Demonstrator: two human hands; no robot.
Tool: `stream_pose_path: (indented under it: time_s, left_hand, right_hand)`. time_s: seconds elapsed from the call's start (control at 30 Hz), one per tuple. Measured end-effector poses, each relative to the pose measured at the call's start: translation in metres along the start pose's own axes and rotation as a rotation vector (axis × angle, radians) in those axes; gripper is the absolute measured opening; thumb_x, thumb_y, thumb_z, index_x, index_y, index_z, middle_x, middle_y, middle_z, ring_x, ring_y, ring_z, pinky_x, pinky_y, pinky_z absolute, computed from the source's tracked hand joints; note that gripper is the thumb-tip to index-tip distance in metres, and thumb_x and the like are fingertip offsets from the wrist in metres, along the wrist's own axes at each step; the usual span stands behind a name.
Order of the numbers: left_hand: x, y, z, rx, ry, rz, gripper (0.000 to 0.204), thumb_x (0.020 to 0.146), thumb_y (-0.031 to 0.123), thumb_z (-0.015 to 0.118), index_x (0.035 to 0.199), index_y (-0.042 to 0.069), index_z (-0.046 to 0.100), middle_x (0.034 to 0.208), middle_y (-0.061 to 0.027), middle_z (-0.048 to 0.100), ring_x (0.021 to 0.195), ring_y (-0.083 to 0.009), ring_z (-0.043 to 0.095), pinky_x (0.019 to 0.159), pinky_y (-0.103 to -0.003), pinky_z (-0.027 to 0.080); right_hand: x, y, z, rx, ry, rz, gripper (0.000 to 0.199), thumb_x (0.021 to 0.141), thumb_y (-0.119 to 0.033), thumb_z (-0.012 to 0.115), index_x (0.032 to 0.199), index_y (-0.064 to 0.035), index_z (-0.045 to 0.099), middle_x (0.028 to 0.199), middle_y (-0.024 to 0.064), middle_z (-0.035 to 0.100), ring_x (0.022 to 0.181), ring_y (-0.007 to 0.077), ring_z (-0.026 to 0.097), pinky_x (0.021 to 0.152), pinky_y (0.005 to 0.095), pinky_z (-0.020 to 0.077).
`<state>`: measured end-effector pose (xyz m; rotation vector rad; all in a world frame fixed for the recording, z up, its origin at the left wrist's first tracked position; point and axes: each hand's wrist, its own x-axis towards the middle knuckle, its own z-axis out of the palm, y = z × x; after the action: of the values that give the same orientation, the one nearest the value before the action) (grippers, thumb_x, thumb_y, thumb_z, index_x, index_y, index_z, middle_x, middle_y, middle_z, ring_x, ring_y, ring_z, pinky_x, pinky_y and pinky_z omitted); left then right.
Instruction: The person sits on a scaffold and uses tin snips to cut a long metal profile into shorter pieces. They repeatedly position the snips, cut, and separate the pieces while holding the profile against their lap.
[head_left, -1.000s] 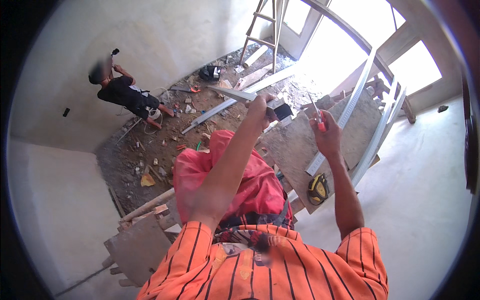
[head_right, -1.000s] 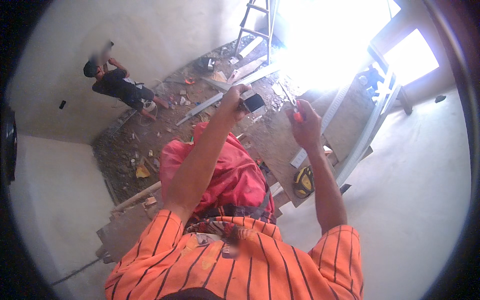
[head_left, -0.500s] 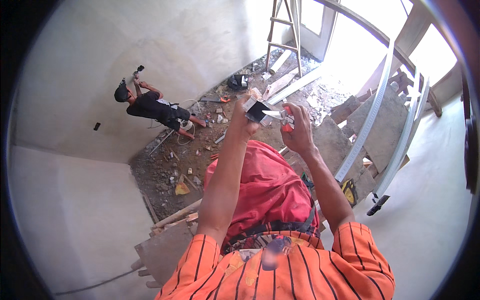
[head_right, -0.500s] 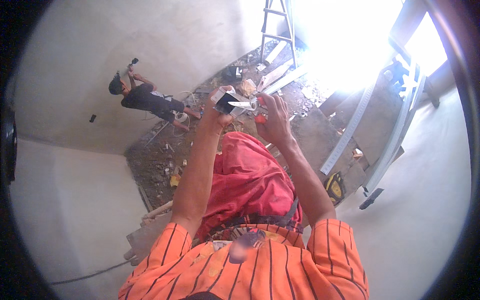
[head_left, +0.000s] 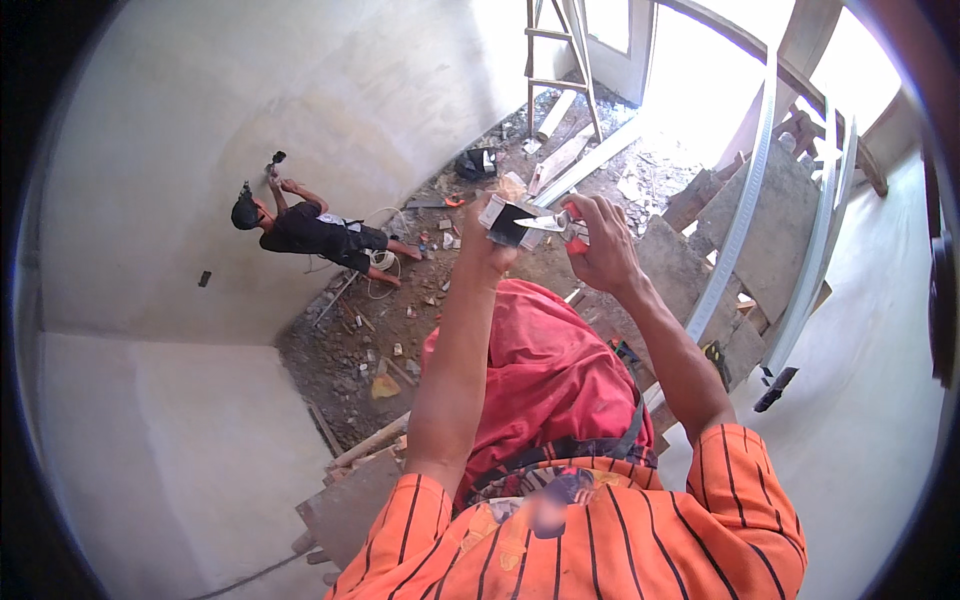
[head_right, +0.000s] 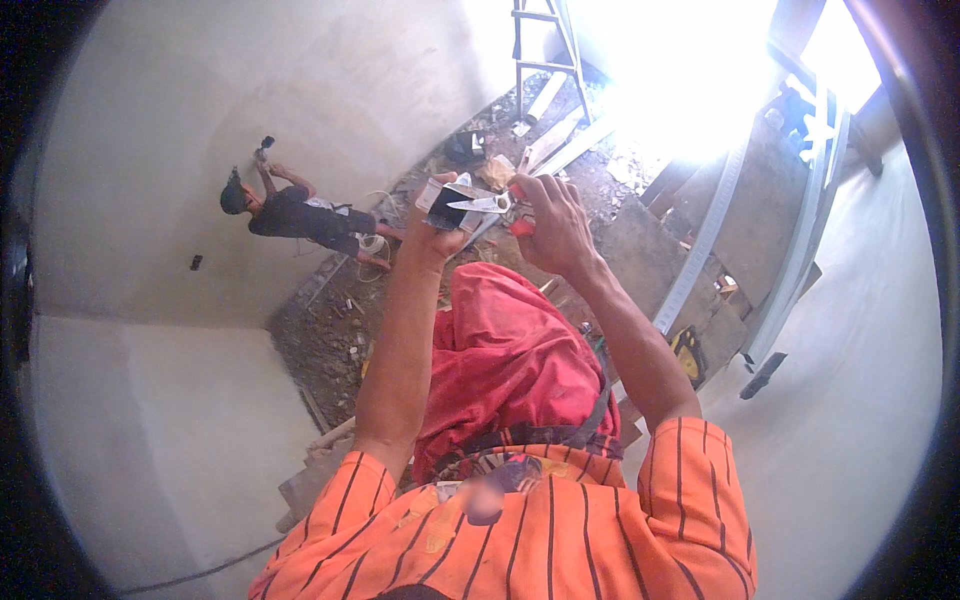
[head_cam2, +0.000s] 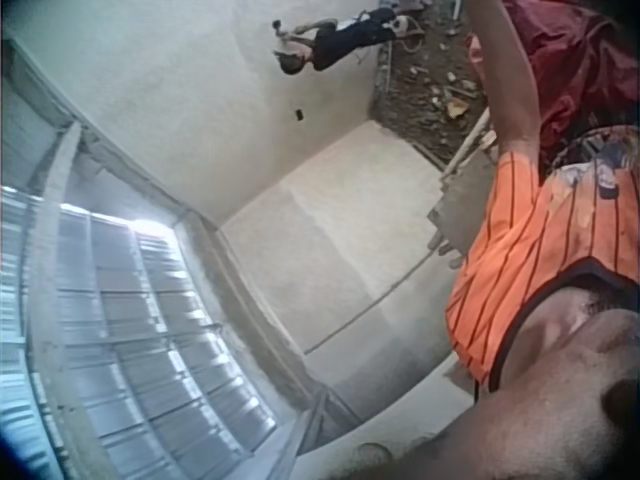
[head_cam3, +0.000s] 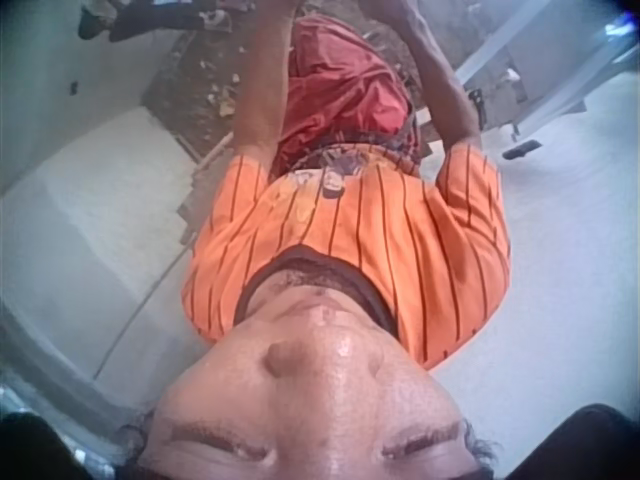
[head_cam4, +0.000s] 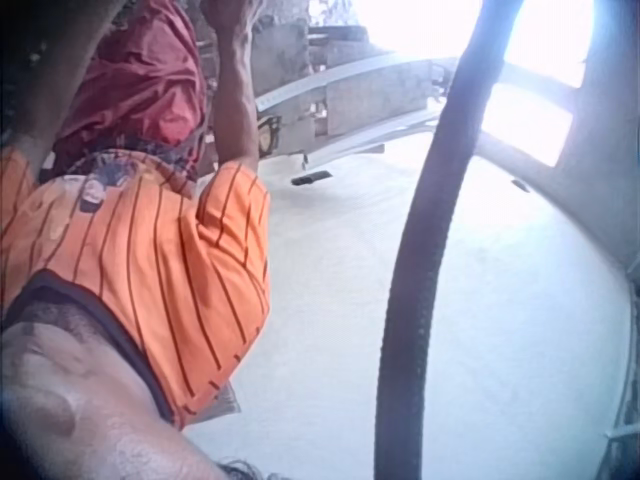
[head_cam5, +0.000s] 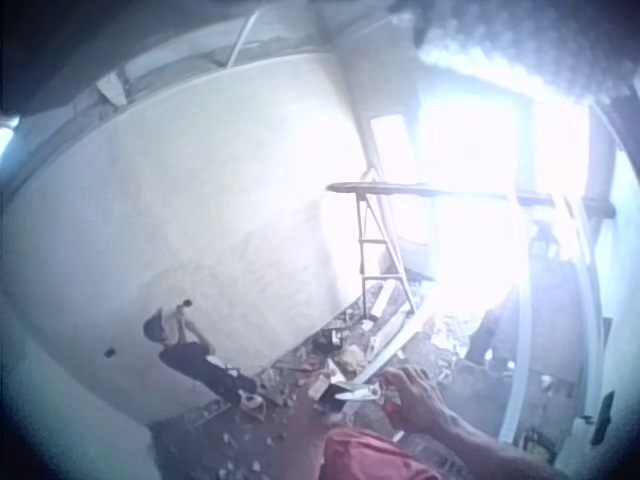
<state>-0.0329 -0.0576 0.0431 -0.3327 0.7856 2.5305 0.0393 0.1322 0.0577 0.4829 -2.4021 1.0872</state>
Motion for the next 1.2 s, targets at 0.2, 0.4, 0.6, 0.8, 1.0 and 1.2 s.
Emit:
stream_pose_path:
  time_s: [0.2,0.4,0.6,0.8,1.0,1.2]
  left_hand:
    - [-0.012,0.006,0.012,0.023,-0.031,-0.009,0.022,0.081,0.020,0.060,0.092,0.001,0.057,0.086,-0.0165,0.063,0.080,-0.0306,0.063,0.073,-0.043,0.055]
    - [-0.021,0.010,0.016,-0.111,-0.112,-0.122,0.021,0.078,0.016,0.064,0.091,0.001,0.057,0.086,-0.0160,0.062,0.078,-0.0290,0.063,0.068,-0.038,0.056]
    - [-0.038,-0.005,0.009,-0.083,-0.016,-0.131,0.032,0.077,0.018,0.056,0.100,-0.004,0.053,0.085,-0.0177,0.062,0.076,-0.0306,0.065,0.068,-0.044,0.058]
    - [-0.043,-0.053,0.006,-0.052,0.109,-0.136,0.046,0.070,0.016,0.048,0.106,-0.011,0.041,0.091,-0.0222,0.057,0.080,-0.0324,0.062,0.075,-0.045,0.056]
    - [-0.050,-0.076,-0.010,-0.032,0.235,-0.118,0.045,0.069,0.019,0.049,0.099,-0.015,0.050,0.088,-0.0242,0.060,0.081,-0.0314,0.063,0.079,-0.041,0.055]
    - [-0.061,-0.082,-0.009,-0.112,0.226,-0.120,0.049,0.070,0.011,0.049,0.112,-0.004,0.028,0.094,-0.0205,0.052,0.080,-0.0281,0.059,0.074,-0.039,0.054]
  right_hand:
    - [0.002,0.014,0.019,0.072,0.054,0.028,0.046,0.063,-0.005,0.066,0.107,-0.0074,0.050,0.088,0.0125,0.058,0.081,0.0329,0.058,0.072,0.0403,0.0451]
    - [0.002,0.015,0.022,0.238,0.064,0.276,0.046,0.065,-0.002,0.058,0.111,-0.0054,0.048,0.082,0.0133,0.057,0.075,0.0317,0.058,0.067,0.0386,0.0461]
    - [-0.054,-0.003,0.009,0.297,0.034,0.341,0.054,0.064,-0.002,0.056,0.117,-0.0042,0.047,0.093,0.0155,0.055,0.087,0.0306,0.056,0.078,0.0380,0.0434]
    - [-0.100,-0.016,-0.015,0.281,-0.093,0.409,0.049,0.070,-0.002,0.054,0.119,-0.0053,0.047,0.103,0.0191,0.055,0.099,0.0360,0.055,0.085,0.0418,0.0443]
    - [-0.110,-0.009,-0.041,0.217,-0.256,0.422,0.052,0.065,-0.003,0.055,0.117,-0.0018,0.048,0.103,0.0186,0.055,0.096,0.0352,0.056,0.085,0.0399,0.0432]
    - [-0.111,-0.019,-0.056,0.271,-0.437,0.451,0.053,0.065,-0.001,0.056,0.117,-0.0008,0.047,0.100,0.0182,0.055,0.096,0.0350,0.055,0.084,0.0403,0.0432]
